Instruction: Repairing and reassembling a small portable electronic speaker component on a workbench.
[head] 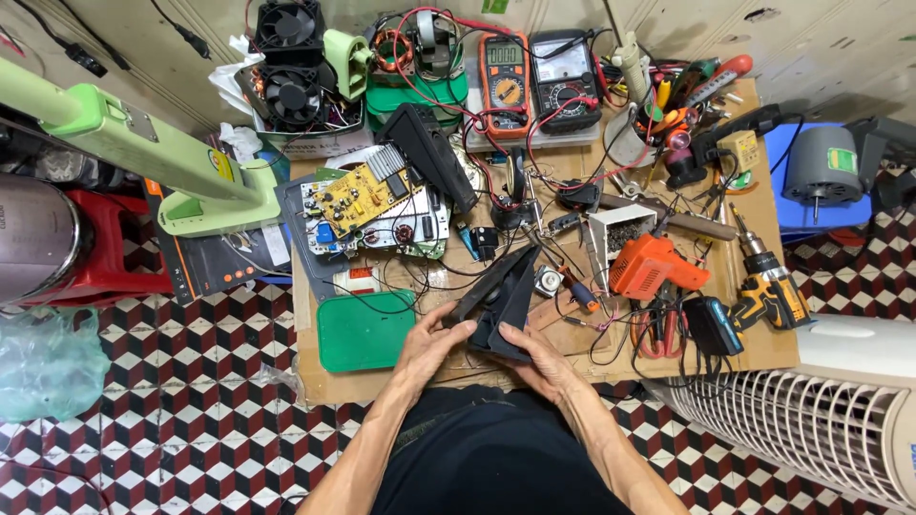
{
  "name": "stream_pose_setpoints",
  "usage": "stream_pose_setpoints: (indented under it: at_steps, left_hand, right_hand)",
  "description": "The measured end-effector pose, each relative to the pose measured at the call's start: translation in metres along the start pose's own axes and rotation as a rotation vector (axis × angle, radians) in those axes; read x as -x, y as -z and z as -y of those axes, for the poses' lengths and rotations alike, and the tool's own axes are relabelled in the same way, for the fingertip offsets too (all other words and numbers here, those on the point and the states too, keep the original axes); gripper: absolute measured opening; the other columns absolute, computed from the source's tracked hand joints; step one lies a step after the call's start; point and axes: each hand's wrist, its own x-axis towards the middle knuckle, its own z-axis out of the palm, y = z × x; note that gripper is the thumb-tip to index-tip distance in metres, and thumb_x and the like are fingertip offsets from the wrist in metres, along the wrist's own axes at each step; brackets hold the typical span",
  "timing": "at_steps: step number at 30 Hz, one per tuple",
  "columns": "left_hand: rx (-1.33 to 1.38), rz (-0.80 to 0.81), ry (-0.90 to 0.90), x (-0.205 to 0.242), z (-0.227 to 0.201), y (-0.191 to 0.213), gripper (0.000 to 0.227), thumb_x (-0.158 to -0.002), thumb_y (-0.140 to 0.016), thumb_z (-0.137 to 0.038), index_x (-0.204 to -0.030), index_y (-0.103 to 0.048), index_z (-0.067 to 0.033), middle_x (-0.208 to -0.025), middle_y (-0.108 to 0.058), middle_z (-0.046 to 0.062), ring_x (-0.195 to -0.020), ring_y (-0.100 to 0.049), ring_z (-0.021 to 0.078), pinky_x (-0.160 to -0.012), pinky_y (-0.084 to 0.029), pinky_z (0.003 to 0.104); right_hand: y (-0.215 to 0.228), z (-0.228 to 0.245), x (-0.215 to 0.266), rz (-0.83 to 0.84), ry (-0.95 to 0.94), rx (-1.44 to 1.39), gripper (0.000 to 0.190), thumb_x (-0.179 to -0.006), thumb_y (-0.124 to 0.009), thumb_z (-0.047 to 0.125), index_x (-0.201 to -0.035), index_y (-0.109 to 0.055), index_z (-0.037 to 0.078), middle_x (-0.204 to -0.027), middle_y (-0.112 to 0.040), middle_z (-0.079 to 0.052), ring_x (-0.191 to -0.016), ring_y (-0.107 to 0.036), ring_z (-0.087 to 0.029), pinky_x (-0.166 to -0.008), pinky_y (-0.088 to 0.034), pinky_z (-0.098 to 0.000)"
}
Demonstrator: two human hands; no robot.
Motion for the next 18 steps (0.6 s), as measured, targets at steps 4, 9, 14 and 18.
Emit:
stream_pose_setpoints:
  at_steps: [4,9,14,18]
  left_hand:
    - [0.059,-0.018,0.040,0.006,-0.006,-0.005,0.089,-0.073,-0.082,-0.045,-0.147,-0.053,-0.0066,-0.113,-0.076,0.011,-0.106,-0.070,0.0159,-0.091,-0.051,0.026]
    - [0.128,-0.055,0.033,0.008,-0.019,-0.005,0.092,-0.076,-0.079,-0.043,-0.152,-0.042,-0.0049,-0.112,-0.077,0.021,-0.109,-0.070,0.0199,-0.096,-0.052,0.028]
    - [0.472,0.002,0.021,-0.008,0.009,-0.001,0.080,-0.083,-0.076,-0.045,-0.143,-0.051,0.0018,-0.131,-0.060,0.017,-0.119,-0.066,0.0227,-0.107,-0.051,0.033]
    - [0.717,0.071,0.197,-0.012,0.017,0.002,0.080,-0.084,-0.075,-0.046,-0.138,-0.048,0.0060,-0.125,-0.063,0.031,-0.117,-0.067,0.0336,-0.104,-0.057,0.039]
  right_hand:
    - [0.014,-0.006,-0.004,0.002,-0.021,-0.075,0.057,-0.090,-0.072,0.031,-0.133,-0.057,-0.004,-0.129,-0.066,-0.014,-0.122,-0.061,-0.024,-0.113,-0.046,-0.0423]
    - [0.017,-0.005,-0.002,-0.111,-0.043,-0.092,0.058,-0.090,-0.071,0.032,-0.134,-0.058,-0.003,-0.129,-0.067,-0.015,-0.120,-0.063,-0.025,-0.110,-0.048,-0.0425]
    - [0.029,-0.004,0.009,-0.139,-0.030,-0.097,0.055,-0.090,-0.071,0.031,-0.133,-0.059,-0.002,-0.127,-0.068,-0.014,-0.119,-0.065,-0.025,-0.109,-0.050,-0.0436]
    - [0.040,-0.009,0.021,-0.079,0.027,-0.192,0.052,-0.093,-0.068,0.031,-0.133,-0.060,-0.001,-0.129,-0.068,-0.015,-0.118,-0.065,-0.027,-0.107,-0.048,-0.0449]
